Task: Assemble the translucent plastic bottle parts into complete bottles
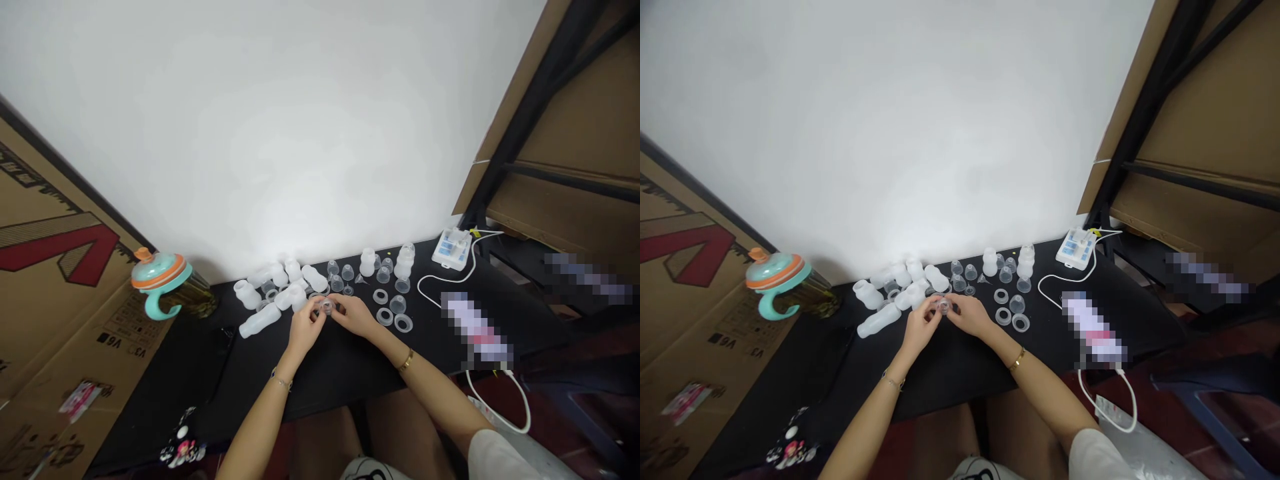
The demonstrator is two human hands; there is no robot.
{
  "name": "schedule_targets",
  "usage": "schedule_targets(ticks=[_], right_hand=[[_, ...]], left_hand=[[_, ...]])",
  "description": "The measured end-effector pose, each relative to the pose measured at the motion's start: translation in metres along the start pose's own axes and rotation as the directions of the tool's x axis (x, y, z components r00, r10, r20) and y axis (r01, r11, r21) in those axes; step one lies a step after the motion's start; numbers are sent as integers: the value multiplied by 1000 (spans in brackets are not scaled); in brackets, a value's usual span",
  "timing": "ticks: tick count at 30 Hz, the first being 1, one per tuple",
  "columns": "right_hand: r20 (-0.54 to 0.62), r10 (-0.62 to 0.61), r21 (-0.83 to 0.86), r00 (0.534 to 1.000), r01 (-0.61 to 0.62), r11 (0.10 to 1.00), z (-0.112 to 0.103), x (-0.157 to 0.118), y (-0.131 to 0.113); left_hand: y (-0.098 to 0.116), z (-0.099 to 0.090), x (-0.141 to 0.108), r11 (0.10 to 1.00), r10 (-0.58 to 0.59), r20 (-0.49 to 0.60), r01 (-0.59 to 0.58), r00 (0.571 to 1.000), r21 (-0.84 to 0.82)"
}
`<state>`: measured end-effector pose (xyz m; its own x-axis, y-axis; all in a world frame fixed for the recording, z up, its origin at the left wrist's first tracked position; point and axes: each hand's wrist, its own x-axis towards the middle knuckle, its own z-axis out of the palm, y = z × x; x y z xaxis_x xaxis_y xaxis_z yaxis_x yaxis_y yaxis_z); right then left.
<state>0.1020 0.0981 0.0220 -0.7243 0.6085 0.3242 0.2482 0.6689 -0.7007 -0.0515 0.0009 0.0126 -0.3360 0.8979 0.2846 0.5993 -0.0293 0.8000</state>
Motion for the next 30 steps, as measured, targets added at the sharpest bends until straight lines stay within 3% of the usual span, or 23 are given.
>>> schedule_targets(ticks=[30], right_hand=[[-8, 2, 39, 1000, -2, 999, -2, 1, -2]], left_hand=[[1, -1, -1, 999, 14, -4, -14, 1000, 35]])
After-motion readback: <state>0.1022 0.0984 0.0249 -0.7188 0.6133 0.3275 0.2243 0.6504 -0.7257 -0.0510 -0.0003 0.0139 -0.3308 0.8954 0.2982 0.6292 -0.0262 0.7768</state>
